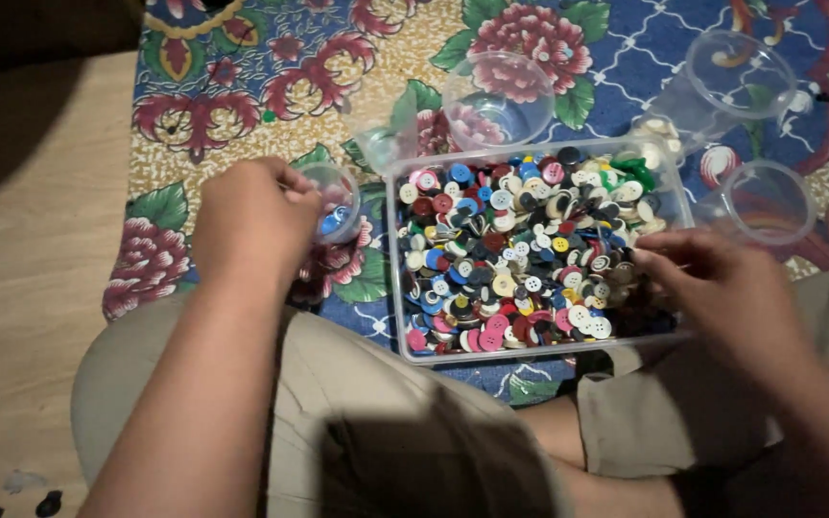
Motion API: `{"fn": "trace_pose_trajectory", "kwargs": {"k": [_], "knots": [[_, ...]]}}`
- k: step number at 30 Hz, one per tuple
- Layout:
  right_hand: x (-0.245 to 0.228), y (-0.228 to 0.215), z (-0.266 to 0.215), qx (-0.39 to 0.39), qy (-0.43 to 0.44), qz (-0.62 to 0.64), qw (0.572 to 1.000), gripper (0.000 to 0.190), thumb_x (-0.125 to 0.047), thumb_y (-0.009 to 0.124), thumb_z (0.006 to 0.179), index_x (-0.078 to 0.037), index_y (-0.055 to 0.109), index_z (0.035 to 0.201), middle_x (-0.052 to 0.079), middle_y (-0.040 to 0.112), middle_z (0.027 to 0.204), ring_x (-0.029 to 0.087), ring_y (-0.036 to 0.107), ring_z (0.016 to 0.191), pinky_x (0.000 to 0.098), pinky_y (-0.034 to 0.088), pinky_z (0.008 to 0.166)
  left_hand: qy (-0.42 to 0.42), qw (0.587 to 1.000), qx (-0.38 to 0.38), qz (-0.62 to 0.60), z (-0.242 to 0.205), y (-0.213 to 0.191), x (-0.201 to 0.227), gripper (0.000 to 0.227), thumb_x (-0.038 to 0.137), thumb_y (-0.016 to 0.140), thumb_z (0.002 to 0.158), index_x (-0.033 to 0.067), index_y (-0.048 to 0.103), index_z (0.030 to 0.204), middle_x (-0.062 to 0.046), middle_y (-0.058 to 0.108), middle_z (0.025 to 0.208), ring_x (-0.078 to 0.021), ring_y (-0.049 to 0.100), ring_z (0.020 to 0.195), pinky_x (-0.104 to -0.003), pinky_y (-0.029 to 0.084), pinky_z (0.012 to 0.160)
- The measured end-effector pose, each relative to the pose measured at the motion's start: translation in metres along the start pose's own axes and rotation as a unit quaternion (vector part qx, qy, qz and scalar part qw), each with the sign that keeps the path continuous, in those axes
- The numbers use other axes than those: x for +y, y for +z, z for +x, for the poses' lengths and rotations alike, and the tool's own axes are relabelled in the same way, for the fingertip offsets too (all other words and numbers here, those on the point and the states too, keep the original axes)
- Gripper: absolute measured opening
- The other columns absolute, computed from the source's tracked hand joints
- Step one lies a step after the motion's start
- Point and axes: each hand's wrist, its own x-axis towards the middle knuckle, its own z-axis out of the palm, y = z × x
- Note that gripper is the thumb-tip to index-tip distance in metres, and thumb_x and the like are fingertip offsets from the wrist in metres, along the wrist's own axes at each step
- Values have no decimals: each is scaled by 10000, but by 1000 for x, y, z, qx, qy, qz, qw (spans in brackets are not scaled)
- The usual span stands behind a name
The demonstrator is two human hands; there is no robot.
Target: Sorting various buttons from a large plastic container into several smaller plastic cups based on type or color.
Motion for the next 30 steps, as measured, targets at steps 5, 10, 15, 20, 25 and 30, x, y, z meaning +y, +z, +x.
{"fn": "trace_pose_trajectory", "kwargs": {"k": [5,10,15,20,25,30], "knots": [[8,-17,4,-25,2,-152,988,237,-210,784,917,-137,828,1138,95,792,804,190,654,623,324,487,582,-19,1000,-9,2,4,5,9,226,367,828,882,154,807,956,-53,770,829,-254,703,652,-417,541,636],[-13,1,-4,-155,44,-71,984,226,-100,801,857,-90,890,1065,64,900,901,173,790,768,303,590,735,-23,999,-11,-46,2,4,3,187,193,663,906,152,801,1025,-83,771,868,-255,694,662,-409,542,642],[5,36,-4,-136,-130,-178,966,134,-144,821,764,-193,852,885,-30,778,869,118,721,639,285,572,653,2,994,-23,-108,3,7,3,212,192,702,852,131,788,1036,-49,785,879,-211,731,765,-345,560,737],[-38,15,-17,-132,94,-7,987,153,-28,713,916,-17,780,1054,156,808,929,250,730,748,375,568,698,-3,992,-21,-121,7,11,0,183,174,689,851,131,789,999,-45,776,833,-185,702,667,-336,551,653],[-7,-4,3,-111,83,48,989,170,-7,739,939,41,808,1087,203,824,909,267,731,750,359,563,701,46,992,-2,-120,9,23,-3,182,212,741,835,103,790,973,-31,764,794,-178,701,677,-322,553,677],[-1,-5,12,-192,58,-140,970,167,-117,804,879,-72,893,1013,72,903,940,203,824,799,332,617,816,212,973,16,-90,-13,19,21,264,183,716,848,163,754,1109,1,795,1009,-209,730,786,-404,575,691]]}}
